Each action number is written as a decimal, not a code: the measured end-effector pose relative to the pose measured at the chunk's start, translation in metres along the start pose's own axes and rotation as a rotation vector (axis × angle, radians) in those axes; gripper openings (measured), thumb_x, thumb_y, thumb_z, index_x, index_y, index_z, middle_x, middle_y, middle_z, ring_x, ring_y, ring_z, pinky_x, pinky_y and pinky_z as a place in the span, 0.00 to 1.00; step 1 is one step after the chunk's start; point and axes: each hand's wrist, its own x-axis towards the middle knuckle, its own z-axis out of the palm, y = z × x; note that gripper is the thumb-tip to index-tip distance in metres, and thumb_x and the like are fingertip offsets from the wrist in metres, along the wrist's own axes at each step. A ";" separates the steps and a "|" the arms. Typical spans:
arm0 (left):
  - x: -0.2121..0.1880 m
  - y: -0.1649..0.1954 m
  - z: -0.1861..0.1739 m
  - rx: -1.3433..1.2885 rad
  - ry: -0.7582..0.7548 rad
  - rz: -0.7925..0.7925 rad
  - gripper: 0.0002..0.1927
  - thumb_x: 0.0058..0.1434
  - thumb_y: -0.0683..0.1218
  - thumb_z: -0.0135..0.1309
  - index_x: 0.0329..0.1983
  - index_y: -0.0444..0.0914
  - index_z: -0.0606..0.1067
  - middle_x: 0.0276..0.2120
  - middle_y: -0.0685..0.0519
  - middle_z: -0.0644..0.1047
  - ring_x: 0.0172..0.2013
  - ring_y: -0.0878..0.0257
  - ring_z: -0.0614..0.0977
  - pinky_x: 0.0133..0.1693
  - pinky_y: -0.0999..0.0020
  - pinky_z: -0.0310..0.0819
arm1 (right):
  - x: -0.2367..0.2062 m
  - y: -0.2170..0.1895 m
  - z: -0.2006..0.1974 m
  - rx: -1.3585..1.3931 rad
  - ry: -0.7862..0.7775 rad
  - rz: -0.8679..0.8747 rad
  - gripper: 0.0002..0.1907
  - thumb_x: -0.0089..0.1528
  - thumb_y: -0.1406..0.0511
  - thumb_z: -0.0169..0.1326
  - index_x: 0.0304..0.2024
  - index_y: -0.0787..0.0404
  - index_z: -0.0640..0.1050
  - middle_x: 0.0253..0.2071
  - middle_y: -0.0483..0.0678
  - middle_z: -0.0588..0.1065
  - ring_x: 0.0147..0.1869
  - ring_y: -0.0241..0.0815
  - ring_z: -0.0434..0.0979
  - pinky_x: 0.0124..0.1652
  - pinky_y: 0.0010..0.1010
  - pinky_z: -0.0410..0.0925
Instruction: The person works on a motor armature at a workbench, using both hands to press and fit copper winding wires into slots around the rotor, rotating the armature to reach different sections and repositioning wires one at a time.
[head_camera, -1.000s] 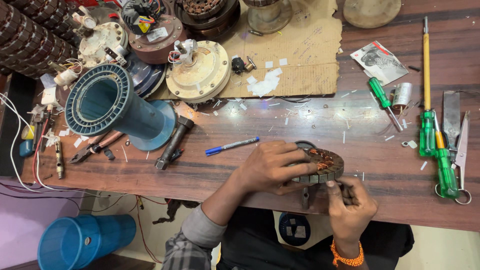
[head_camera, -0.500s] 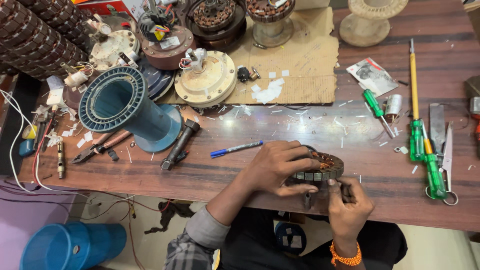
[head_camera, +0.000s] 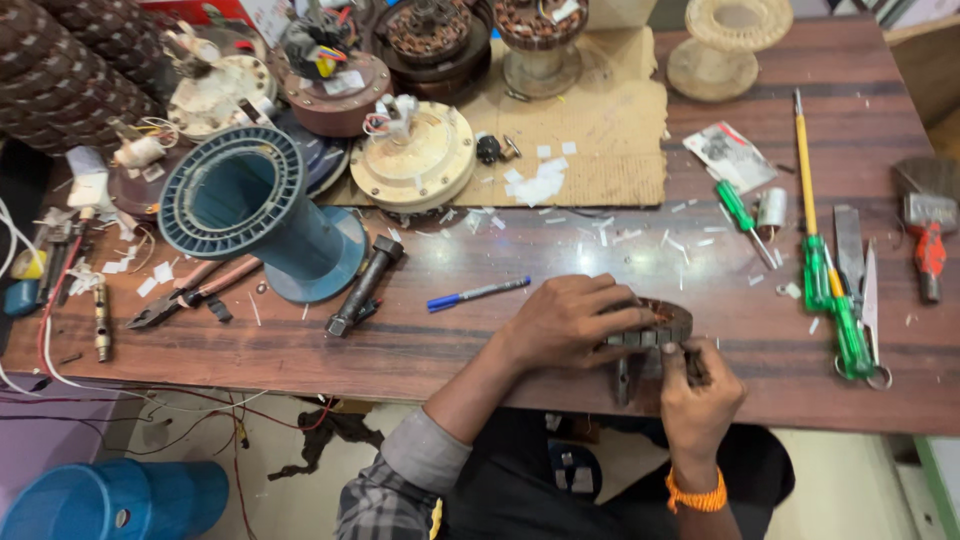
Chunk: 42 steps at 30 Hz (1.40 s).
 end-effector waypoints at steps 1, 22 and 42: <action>0.000 -0.001 -0.001 -0.005 0.002 0.012 0.22 0.58 0.52 0.65 0.55 0.45 0.78 0.43 0.54 0.77 0.42 0.56 0.80 0.41 0.61 0.76 | -0.002 0.001 -0.001 -0.015 0.005 -0.006 0.08 0.66 0.72 0.60 0.36 0.71 0.74 0.22 0.43 0.62 0.28 0.30 0.57 0.28 0.27 0.55; 0.003 -0.002 0.002 -0.126 0.058 -0.042 0.20 0.52 0.49 0.70 0.44 0.41 0.75 0.39 0.56 0.77 0.39 0.57 0.79 0.39 0.62 0.76 | 0.039 -0.055 -0.067 0.076 -0.410 0.182 0.06 0.65 0.72 0.60 0.43 0.70 0.83 0.35 0.46 0.80 0.37 0.26 0.73 0.36 0.19 0.65; 0.003 -0.004 0.010 -0.180 0.081 -0.066 0.20 0.50 0.48 0.70 0.40 0.40 0.72 0.36 0.53 0.75 0.38 0.55 0.79 0.36 0.60 0.75 | 0.071 -0.082 -0.067 -0.373 -0.512 -0.253 0.05 0.63 0.66 0.61 0.41 0.61 0.81 0.25 0.50 0.76 0.23 0.39 0.70 0.26 0.33 0.63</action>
